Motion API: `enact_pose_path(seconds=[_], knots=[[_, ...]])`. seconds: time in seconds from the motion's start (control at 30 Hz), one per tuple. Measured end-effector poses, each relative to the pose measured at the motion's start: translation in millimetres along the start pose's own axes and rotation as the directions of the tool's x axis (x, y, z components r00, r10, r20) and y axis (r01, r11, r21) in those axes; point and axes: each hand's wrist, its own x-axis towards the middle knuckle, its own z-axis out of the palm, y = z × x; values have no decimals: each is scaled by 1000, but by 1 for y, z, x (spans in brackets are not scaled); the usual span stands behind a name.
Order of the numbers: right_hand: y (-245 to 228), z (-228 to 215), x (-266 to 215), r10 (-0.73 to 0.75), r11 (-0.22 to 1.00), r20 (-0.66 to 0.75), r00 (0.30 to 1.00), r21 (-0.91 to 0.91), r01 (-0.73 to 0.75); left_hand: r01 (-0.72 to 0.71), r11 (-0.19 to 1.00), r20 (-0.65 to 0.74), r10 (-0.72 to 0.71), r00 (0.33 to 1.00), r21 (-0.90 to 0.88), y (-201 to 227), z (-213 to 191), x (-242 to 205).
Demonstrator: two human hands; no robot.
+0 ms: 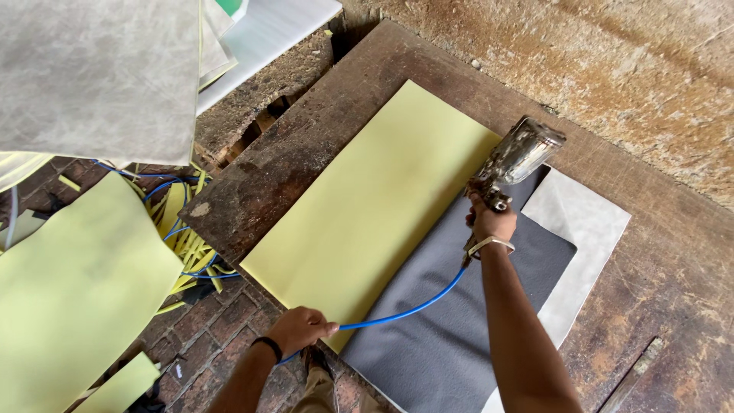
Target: The person sprays adhesive onto a yellow foam sheet using a spray gun, then places a piece of fabric on top and smooths it down. They use a metal ruler to cut the foam to size, remove the excess, and repeat the process with another fabric piece.
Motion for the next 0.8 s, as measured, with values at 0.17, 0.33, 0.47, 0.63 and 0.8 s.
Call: enact_pose_path(seconds=[0.17,0.33,0.47,0.63,0.8], knots=[[-19,2,53,-56,997,-85,995,42,60,78,996,-35,-80,996,-37,-30,-4,6],[-43,8,87,-77,992,-105,991,92,87,157,975,-83,-171,982,-154,-37,-17,16],[-54,31,95,-46,998,-52,998,51,48,146,972,-168,-178,970,-184,-36,-28,20],[-65,82,96,-124,981,31,992,154,118,159,914,-237,-260,936,-373,-42,-40,19],[-75,121,97,-152,980,40,988,136,145,133,883,-358,-314,879,-450,-56,-42,16]])
